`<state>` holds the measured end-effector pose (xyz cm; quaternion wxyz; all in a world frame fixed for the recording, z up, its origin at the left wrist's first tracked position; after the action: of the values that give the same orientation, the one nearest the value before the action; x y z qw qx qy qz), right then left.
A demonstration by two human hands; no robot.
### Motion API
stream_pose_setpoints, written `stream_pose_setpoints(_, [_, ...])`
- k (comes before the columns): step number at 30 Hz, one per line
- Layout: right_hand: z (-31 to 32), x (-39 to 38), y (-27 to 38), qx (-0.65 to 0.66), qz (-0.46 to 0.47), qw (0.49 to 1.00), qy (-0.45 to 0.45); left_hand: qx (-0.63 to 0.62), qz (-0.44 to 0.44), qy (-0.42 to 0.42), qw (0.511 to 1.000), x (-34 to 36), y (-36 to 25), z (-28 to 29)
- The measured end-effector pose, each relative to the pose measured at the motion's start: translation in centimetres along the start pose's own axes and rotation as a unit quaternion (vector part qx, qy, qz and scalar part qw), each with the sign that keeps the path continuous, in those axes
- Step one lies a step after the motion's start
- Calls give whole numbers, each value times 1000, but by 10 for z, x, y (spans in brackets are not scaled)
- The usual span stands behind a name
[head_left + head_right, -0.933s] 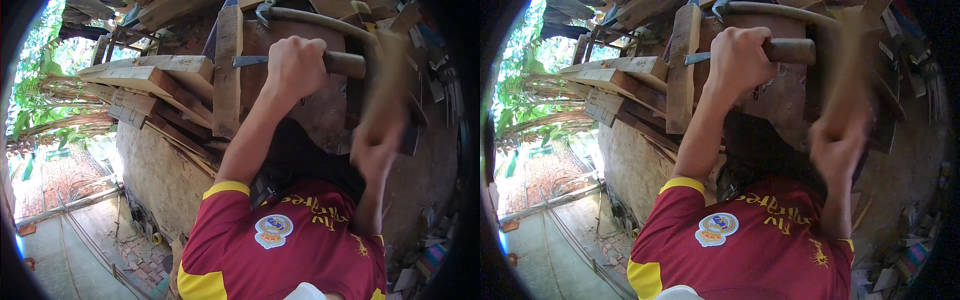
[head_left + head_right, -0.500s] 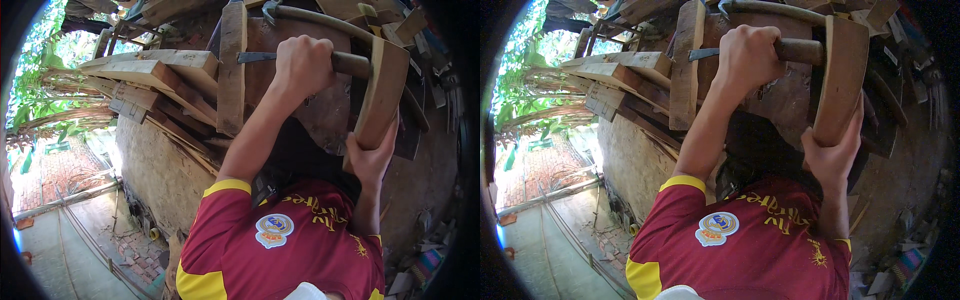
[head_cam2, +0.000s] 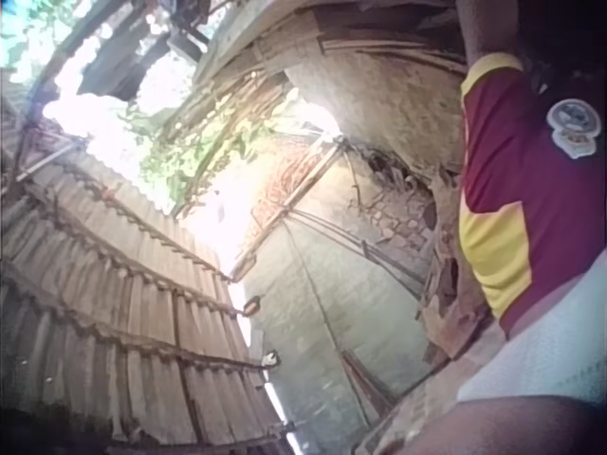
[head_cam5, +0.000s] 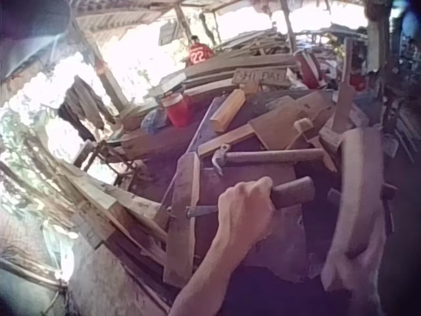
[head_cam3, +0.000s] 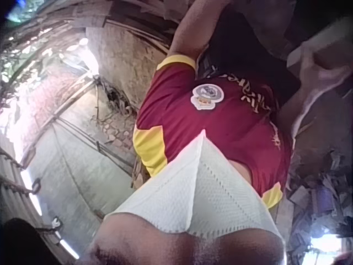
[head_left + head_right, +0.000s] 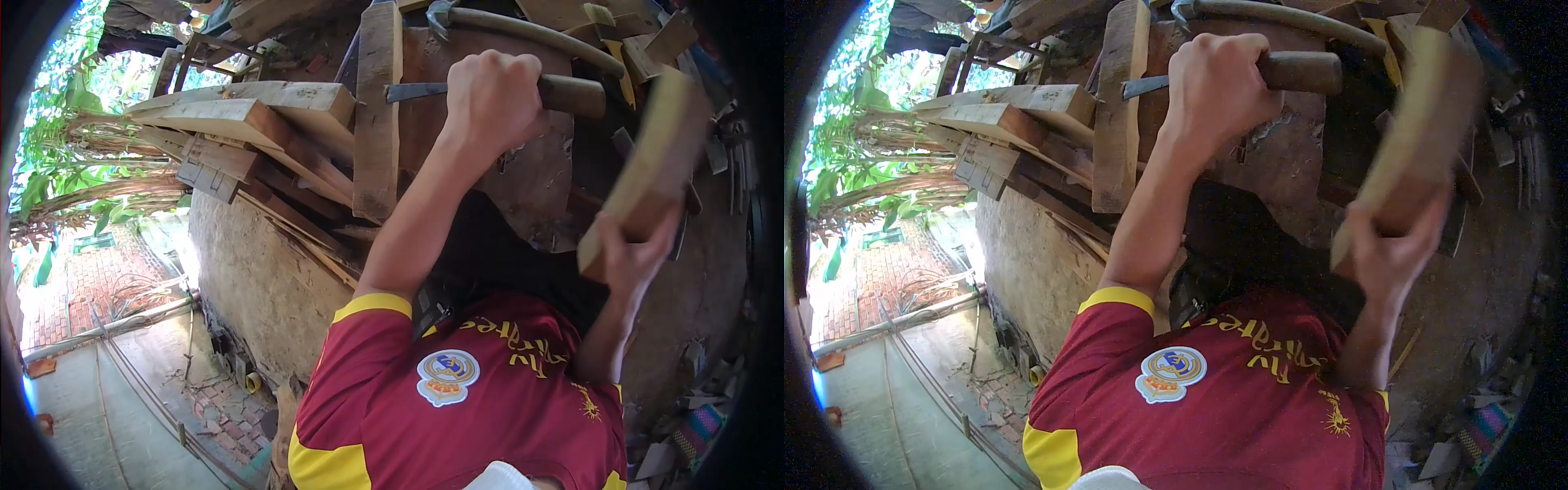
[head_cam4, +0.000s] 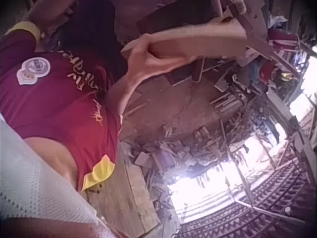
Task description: Chiseling and shaping a piece of wood using a chisel and a mallet.
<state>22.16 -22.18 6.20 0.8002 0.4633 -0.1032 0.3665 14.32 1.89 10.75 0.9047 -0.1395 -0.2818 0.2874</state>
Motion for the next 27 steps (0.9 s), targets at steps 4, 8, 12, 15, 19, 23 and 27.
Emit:
stream_pose_setpoints(4, [18,5,-15,211,-205,926,-237,-2,-7,8,1000,1,-2,-2])
stream_pose_setpoints(8, [-29,2,39,91,5,994,57,2,-6,1,1000,3,-2,-9])
stream_pose_setpoints(12, [4,3,3,116,-91,989,-10,10,-8,7,1000,1,-3,1])
stream_pose_setpoints(15, [18,2,-16,205,-188,950,-142,18,2,39,999,1,-1,-3])
stream_pose_setpoints(19, [-18,-8,10,-73,97,991,61,23,-2,36,999,5,-4,-8])
stream_pose_setpoints(23, [-21,-6,21,146,-64,983,92,19,-2,38,999,2,-1,-10])
stream_pose_setpoints(27, [-3,-14,5,176,-130,975,48,0,-24,35,999,0,-2,-4])
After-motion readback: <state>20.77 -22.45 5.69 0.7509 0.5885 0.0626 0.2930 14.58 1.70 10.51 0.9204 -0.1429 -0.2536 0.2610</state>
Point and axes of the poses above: each hand's wrist, its own x-axis towards the middle knuckle, its own z-axis out of the back of the hand, y = z × x, the point moved 6 cm from there along x, towards the middle knuckle, and after that the axes turned 8 degrees about z, right-handed, at the moved point
